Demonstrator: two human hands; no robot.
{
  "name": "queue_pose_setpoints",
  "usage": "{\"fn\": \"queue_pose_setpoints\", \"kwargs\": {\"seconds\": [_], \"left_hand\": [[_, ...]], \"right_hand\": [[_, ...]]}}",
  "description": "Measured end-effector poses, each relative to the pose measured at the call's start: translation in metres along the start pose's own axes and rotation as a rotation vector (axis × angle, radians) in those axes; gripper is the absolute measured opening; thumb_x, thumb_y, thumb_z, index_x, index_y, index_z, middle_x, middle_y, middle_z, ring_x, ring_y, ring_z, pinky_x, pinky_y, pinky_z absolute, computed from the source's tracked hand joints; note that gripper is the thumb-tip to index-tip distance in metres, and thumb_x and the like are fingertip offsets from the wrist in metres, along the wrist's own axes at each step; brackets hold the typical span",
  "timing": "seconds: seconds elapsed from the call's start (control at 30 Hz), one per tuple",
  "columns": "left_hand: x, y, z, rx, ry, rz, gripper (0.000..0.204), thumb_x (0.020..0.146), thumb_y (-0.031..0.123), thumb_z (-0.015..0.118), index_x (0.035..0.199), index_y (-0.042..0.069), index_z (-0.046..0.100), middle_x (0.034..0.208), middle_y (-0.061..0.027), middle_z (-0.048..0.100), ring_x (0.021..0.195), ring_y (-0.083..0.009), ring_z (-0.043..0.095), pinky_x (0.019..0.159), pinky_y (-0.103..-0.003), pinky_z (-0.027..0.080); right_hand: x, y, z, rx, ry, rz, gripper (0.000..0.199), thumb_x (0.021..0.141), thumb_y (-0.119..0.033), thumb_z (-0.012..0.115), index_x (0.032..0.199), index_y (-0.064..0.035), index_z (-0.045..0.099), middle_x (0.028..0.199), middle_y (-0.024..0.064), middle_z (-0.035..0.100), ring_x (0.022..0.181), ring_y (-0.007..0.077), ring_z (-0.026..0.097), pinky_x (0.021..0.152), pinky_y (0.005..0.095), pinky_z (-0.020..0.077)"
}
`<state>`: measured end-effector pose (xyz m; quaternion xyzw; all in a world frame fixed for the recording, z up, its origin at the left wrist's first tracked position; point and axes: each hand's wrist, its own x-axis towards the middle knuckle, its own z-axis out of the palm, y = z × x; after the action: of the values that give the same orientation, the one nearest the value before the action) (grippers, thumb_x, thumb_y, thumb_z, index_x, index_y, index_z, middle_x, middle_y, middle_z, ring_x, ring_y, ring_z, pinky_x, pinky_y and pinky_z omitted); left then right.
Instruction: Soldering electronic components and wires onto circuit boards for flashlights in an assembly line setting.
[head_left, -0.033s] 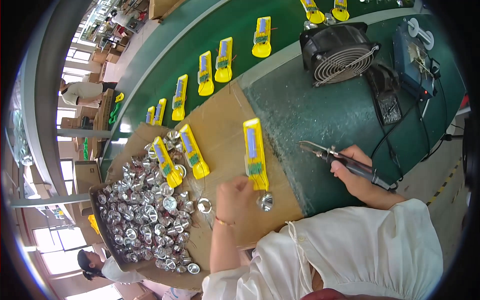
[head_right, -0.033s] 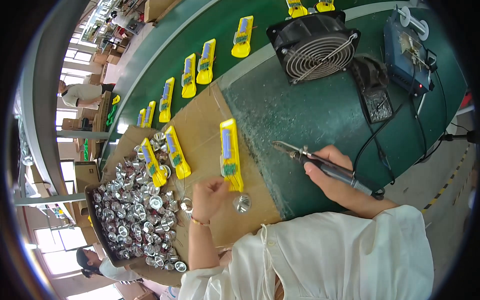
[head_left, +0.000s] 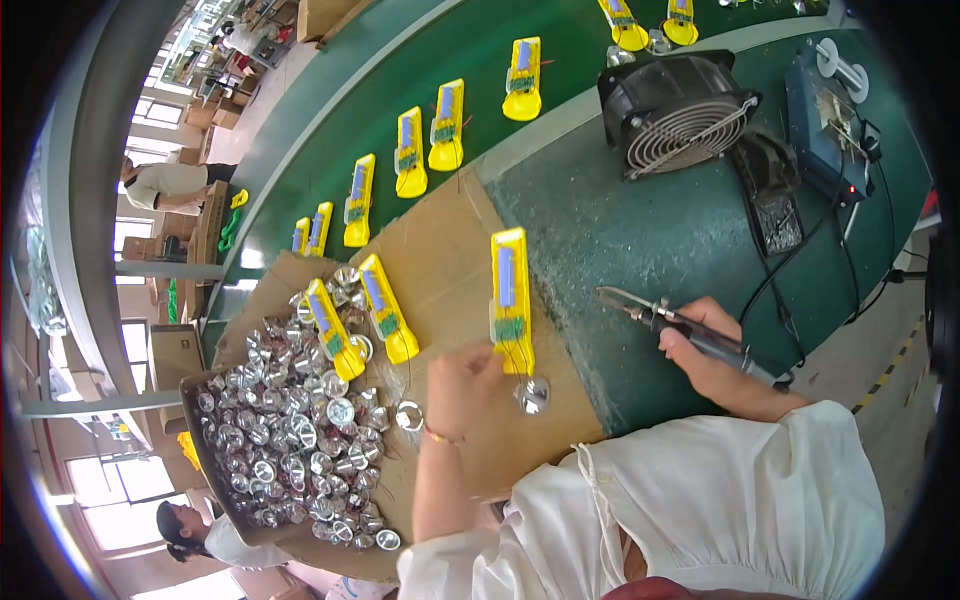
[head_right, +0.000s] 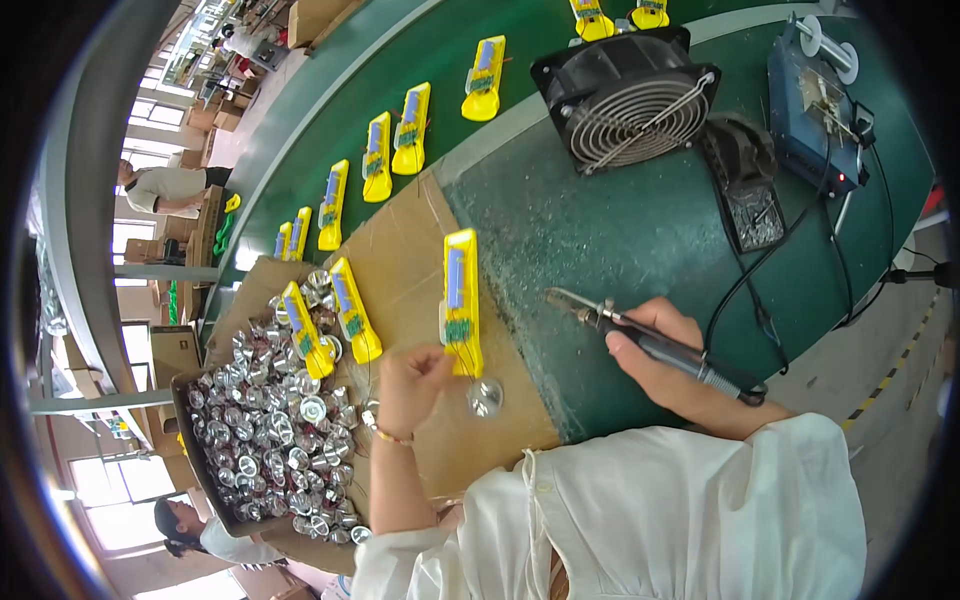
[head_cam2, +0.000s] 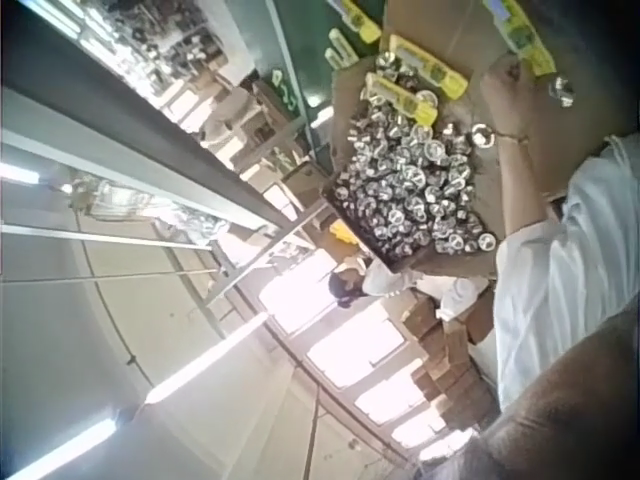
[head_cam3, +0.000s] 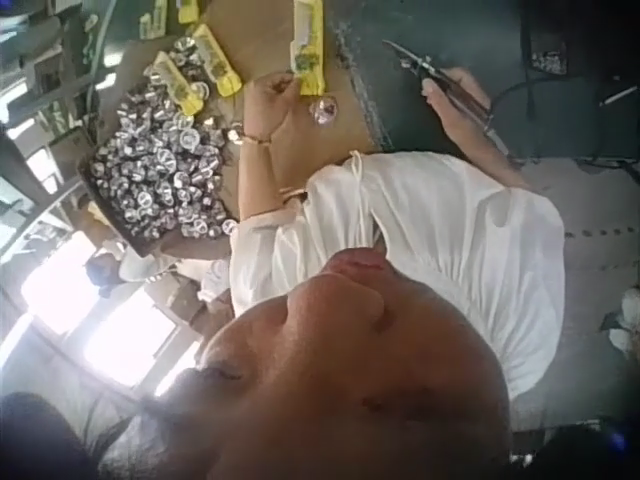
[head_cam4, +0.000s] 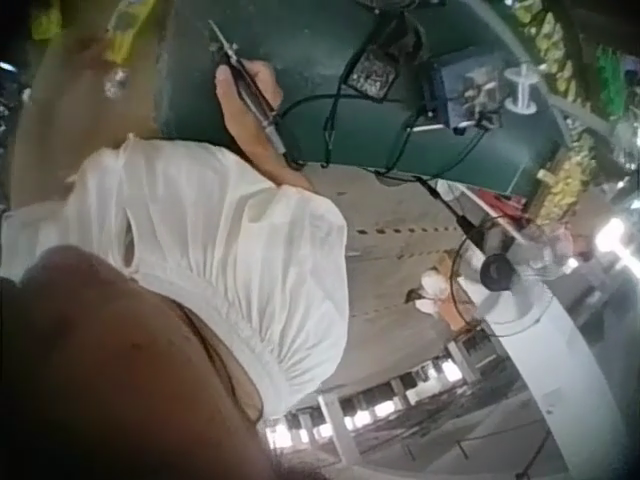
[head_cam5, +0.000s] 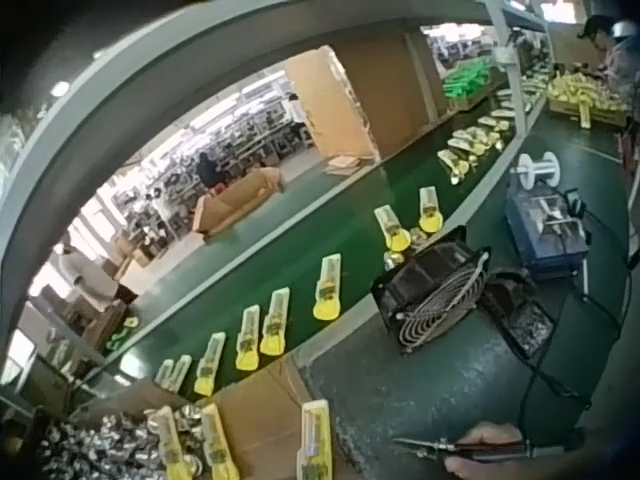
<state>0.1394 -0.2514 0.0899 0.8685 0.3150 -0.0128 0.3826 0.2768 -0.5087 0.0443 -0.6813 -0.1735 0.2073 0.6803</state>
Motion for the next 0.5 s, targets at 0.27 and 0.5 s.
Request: {"fn": "queue_pose_setpoints", "kwargs": {"seconds": [0.27,0.5], "left_hand": [[0.192,0.123,-0.007,0.389,0.013,0.381,0.018,0.070,0.021,0.056,0.066,0.006,0.065,0.066,-0.0144,0.061,0.063,-0.0312,0.061,0.061,-0.038,0.049],[0.318,0.163,0.039,0.149,0.386,0.409,0.024,0.075,0.029,0.062,0.079,0.006,0.068,0.076,-0.0115,0.065,0.072,-0.0258,0.062,0.068,-0.033,0.049]], "right_hand": [[0.010,0.018,0.001,-0.054,0.000,-0.095,0.017,0.074,-0.012,0.069,0.081,-0.0045,0.055,0.059,0.0031,0.056,0.051,0.0086,0.053,0.047,0.0246,0.0403],[0.014,0.025,0.003,-0.025,-0.013,-0.176,0.023,0.067,-0.010,0.072,0.079,-0.0027,0.054,0.063,0.0070,0.059,0.050,0.0164,0.058,0.046,0.0268,0.0433]]}}
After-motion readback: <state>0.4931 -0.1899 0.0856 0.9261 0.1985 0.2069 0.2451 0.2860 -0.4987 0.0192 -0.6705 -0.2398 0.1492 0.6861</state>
